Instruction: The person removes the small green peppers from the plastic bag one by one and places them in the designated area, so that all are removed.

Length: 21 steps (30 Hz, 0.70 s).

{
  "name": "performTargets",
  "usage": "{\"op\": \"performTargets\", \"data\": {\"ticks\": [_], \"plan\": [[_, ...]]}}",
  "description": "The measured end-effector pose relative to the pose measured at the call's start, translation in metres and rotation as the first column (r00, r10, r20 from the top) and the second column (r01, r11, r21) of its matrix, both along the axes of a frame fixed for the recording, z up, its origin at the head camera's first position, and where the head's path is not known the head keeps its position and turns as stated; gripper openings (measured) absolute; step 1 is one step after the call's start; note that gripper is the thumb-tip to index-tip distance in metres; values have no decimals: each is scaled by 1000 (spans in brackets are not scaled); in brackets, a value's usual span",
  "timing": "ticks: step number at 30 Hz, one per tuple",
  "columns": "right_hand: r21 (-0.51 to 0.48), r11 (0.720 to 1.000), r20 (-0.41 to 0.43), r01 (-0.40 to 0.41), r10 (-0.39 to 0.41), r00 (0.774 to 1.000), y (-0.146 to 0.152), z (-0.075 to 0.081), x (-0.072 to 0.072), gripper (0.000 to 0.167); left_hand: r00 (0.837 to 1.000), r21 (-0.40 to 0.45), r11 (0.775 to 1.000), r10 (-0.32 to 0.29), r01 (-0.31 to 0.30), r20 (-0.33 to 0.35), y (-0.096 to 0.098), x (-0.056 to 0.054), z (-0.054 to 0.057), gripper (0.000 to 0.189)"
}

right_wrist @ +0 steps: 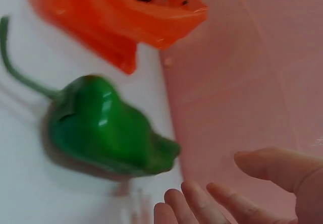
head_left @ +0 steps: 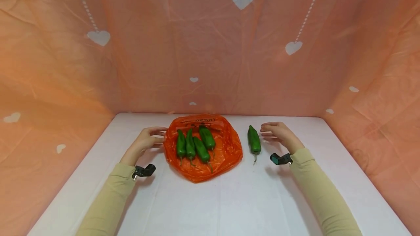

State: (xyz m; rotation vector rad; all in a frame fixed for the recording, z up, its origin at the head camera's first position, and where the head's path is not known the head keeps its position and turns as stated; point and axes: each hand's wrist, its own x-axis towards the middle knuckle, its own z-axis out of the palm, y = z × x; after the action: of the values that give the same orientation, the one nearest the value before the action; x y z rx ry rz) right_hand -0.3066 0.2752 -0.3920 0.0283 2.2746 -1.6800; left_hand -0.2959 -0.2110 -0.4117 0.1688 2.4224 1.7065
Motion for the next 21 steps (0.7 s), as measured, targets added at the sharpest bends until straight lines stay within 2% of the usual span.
{"op": "performTargets", "data": {"ticks": [6, 14, 21], "plan": [[-94, 995, -34, -11, 8, 999, 0, 15, 2, 55, 1000, -6, 1000, 9, -9, 1, 2, 0, -1, 48], [-129, 990, -68, -51, 42, 997, -11, 31, 3, 54, 1000, -10, 1000, 16, -16, 7, 2, 0, 0, 49], [-181, 980, -68, -84, 72, 995, -23, 37, 3, 50, 1000, -11, 1000, 16, -16, 10, 2, 0, 3, 50]]}}
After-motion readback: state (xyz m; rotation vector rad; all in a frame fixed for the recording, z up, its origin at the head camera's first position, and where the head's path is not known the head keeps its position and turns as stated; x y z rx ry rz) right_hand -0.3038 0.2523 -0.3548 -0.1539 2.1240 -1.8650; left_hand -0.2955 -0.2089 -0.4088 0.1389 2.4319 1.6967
